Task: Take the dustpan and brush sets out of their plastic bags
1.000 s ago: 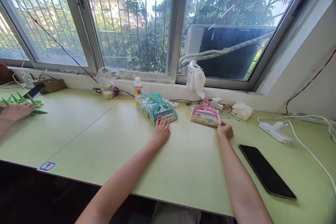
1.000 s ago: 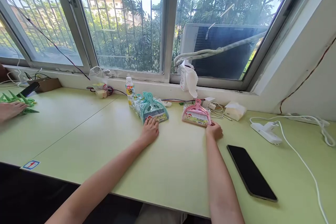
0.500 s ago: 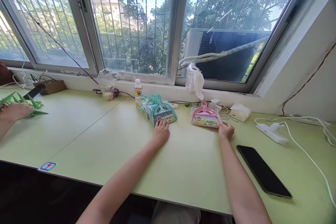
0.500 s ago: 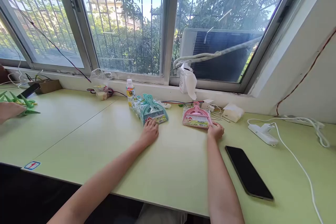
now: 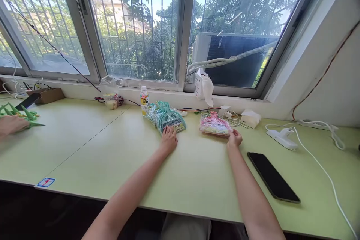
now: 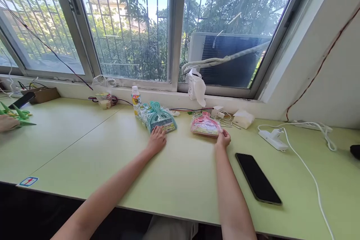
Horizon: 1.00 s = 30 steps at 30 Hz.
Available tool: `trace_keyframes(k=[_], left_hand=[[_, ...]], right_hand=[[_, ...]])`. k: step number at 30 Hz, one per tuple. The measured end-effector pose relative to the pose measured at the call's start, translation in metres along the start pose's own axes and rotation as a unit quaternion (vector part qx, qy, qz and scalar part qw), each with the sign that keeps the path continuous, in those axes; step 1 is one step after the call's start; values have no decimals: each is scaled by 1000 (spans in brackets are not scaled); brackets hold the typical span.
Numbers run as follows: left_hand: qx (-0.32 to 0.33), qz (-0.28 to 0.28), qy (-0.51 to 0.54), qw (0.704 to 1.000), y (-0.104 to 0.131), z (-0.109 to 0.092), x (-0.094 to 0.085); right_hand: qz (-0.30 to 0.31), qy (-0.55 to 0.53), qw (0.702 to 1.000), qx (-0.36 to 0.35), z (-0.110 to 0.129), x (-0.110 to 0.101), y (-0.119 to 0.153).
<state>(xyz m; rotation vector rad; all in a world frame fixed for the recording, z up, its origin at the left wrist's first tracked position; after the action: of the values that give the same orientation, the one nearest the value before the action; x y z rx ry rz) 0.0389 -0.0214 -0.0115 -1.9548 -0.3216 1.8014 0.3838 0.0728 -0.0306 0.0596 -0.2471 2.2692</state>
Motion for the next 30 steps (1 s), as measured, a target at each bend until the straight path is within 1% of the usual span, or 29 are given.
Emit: trace_keyframes(k=[2, 4, 6, 10, 15, 18, 22, 26, 28, 30], left_hand=[[5, 8, 5, 1000, -2, 2, 4], [11, 20, 4, 1000, -3, 3, 8], [14, 24, -2, 1000, -3, 4, 10], [20, 1, -9, 1000, -3, 2, 7], [17, -25, 4, 1000, -3, -1, 2], [23, -28, -1, 999, -4, 1, 0], [16, -42, 3, 999, -4, 5, -7], [19, -60, 26, 998, 1, -4, -21], [21, -89, 63, 994, 3, -11, -31], [4, -125, 140, 982, 4, -14, -40]], right_hand=[[-9, -37, 999, 25, 1, 1, 5], [-13, -92, 993, 74, 1, 1, 10], [-5, -135, 983, 121, 2, 0, 16], [26, -164, 971, 174, 5, -7, 24], [41, -196, 953, 228, 7, -19, 32], [59, -219, 943, 245, 11, -17, 41], [110, -250, 927, 255, 22, -5, 59], [167, -288, 908, 253, 35, 10, 79], [193, -306, 898, 250, 41, 15, 88], [223, -313, 890, 246, 46, 19, 97]])
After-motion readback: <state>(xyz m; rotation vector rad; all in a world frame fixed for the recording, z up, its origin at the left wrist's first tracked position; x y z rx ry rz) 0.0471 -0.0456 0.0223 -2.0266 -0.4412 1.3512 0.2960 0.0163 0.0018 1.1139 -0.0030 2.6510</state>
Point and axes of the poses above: each hand's wrist, its own y-axis away from the middle knuckle, its own x-axis out of the palm, z = x × y, the point moved 3 cm from there along -y, towards the middle knuckle
